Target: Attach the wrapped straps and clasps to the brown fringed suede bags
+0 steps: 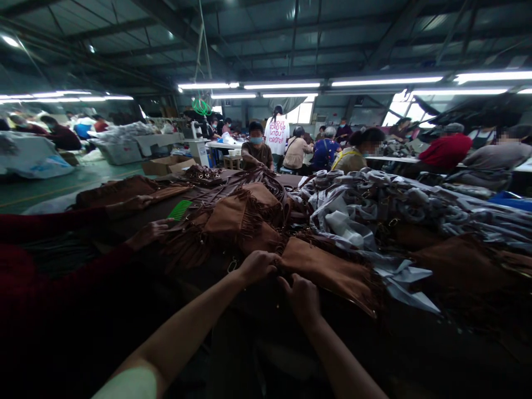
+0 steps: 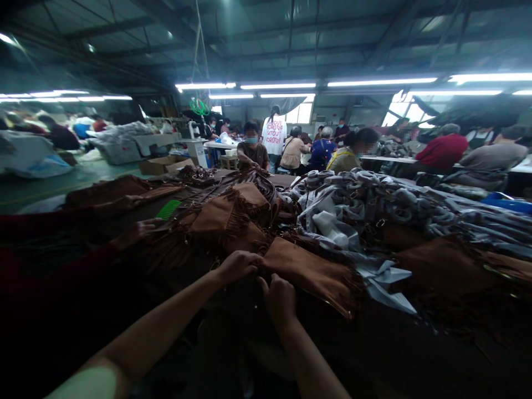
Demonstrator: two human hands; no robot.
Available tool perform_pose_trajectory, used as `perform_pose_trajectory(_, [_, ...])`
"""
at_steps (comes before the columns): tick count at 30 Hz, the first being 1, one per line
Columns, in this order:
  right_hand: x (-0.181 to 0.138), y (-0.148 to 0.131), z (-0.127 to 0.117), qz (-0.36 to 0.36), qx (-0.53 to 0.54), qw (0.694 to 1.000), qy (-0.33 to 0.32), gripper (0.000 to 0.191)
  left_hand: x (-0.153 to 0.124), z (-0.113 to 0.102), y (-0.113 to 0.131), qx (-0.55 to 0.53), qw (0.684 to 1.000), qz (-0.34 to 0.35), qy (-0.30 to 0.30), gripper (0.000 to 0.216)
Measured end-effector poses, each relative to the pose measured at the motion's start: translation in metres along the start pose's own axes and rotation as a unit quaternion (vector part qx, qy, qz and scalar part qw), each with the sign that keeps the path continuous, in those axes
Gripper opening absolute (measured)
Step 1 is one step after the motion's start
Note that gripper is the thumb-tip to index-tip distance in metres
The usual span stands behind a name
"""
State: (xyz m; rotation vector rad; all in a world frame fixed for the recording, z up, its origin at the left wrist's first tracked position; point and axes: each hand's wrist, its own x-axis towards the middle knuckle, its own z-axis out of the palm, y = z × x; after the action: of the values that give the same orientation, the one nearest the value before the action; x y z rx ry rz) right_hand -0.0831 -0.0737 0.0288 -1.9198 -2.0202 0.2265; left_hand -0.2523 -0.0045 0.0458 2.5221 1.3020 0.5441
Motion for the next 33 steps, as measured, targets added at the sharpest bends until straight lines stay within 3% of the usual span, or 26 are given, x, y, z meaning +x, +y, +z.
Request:
perform_pose_trajectory(3, [0.004, -0.003, -0.001, 0.019, -0.019, 0.999, 0.020, 0.030, 0.000, -0.008, 0.006, -0.033, 0.999, -0.015, -0.001, 0.033])
perform_pose_trajectory(8, [0.000, 0.001, -0.015, -0.043, 0.006, 0.999, 0.007, 0.016, -0.001, -0.008, 0.016, 0.002, 1.000, -0.003, 0.001, 0.045])
perform_pose_trajectory(12, [-0.005, 0.018, -0.031, 0.011, 0.009, 1.000, 0.001, 0.021, 0.000, -0.001, 0.020, 0.068, 0.997, 0.029, 0.016, 0.033])
perform_pose_trajectory(17, [-0.039, 0.091, -0.067, 0.080, 0.015, 0.996, 0.031, 0.025, 0.000, -0.006, 0.008, 0.102, 0.995, 0.010, 0.017, 0.027])
perform_pose_trajectory(20, [-0.067, 0.145, -0.085, 0.128, 0.058, 0.989, 0.043, 0.025, 0.000, -0.006, 0.002, 0.068, 0.998, 0.007, 0.002, 0.027])
perform_pose_trajectory(23, [-0.086, 0.173, -0.093, 0.139, 0.073, 0.987, 0.035, 0.021, 0.000, -0.007, 0.005, 0.025, 1.000, 0.004, -0.018, 0.026])
perform_pose_trajectory(26, [-0.085, 0.165, -0.095, 0.115, 0.019, 0.990, 0.073, 0.021, 0.005, -0.019, 0.019, -0.017, 0.999, 0.007, -0.031, 0.026])
perform_pose_trajectory(28, [-0.070, 0.142, -0.097, 0.059, -0.013, 0.991, 0.118, 0.039, 0.011, -0.032, 0.038, -0.034, 0.999, 0.020, -0.034, 0.025])
perform_pose_trajectory(31, [-0.033, 0.099, -0.101, -0.075, 0.005, 0.991, 0.108, 0.067, 0.026, -0.050, 0.078, -0.030, 0.997, 0.059, -0.032, 0.022])
perform_pose_trajectory(33, [-0.006, 0.077, -0.106, -0.127, 0.002, 0.989, 0.073, 0.062, 0.035, -0.058, 0.105, -0.019, 0.995, 0.090, -0.025, 0.022])
